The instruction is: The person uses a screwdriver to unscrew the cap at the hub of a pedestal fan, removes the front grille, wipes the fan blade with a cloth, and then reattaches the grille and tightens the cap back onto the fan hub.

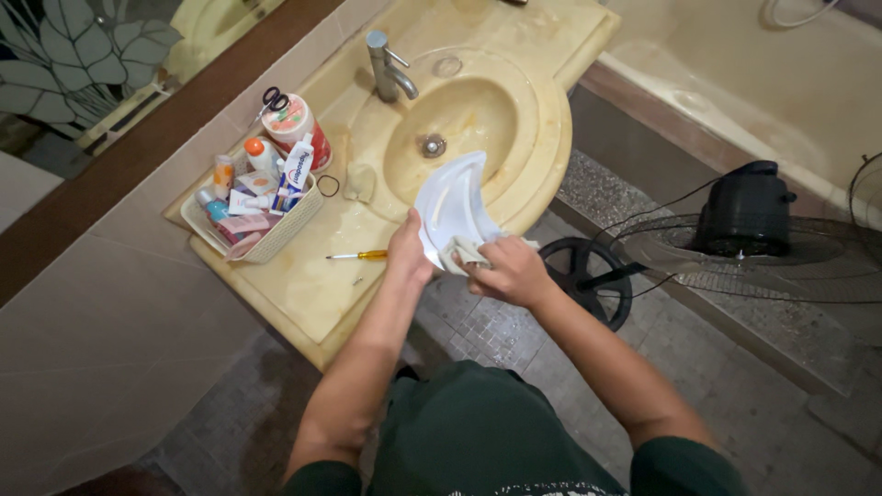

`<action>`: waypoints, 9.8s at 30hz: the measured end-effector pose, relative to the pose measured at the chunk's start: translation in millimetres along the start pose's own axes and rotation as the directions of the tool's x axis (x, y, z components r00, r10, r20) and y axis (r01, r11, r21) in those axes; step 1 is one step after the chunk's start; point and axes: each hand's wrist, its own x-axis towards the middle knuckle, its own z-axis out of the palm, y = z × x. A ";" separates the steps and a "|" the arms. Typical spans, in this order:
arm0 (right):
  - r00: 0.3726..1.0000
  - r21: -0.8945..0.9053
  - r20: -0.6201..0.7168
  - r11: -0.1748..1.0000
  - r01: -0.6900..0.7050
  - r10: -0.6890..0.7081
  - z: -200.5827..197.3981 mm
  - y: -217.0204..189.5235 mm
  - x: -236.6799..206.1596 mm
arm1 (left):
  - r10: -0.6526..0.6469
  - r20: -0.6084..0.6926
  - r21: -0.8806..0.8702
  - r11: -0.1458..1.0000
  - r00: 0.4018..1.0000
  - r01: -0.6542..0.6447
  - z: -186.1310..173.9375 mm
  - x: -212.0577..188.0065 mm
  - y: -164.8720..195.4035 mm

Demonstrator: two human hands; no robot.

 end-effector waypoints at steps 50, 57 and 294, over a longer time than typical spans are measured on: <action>0.865 -0.280 -0.142 0.819 -0.501 0.481 6.3 38.7 28.4 | 0.339 0.144 0.426 0.827 0.930 -0.368 27.4 -29.8 -21.1; 0.882 -0.124 -0.062 0.873 -0.471 0.467 27.3 0.6 48.2 | 0.257 0.245 0.259 0.912 0.935 -0.319 -15.9 14.9 -39.8; 0.707 -0.058 -0.294 0.727 -0.685 0.643 49.4 26.1 1.3 | 0.556 0.485 0.682 0.243 0.675 -0.690 14.5 -63.6 3.1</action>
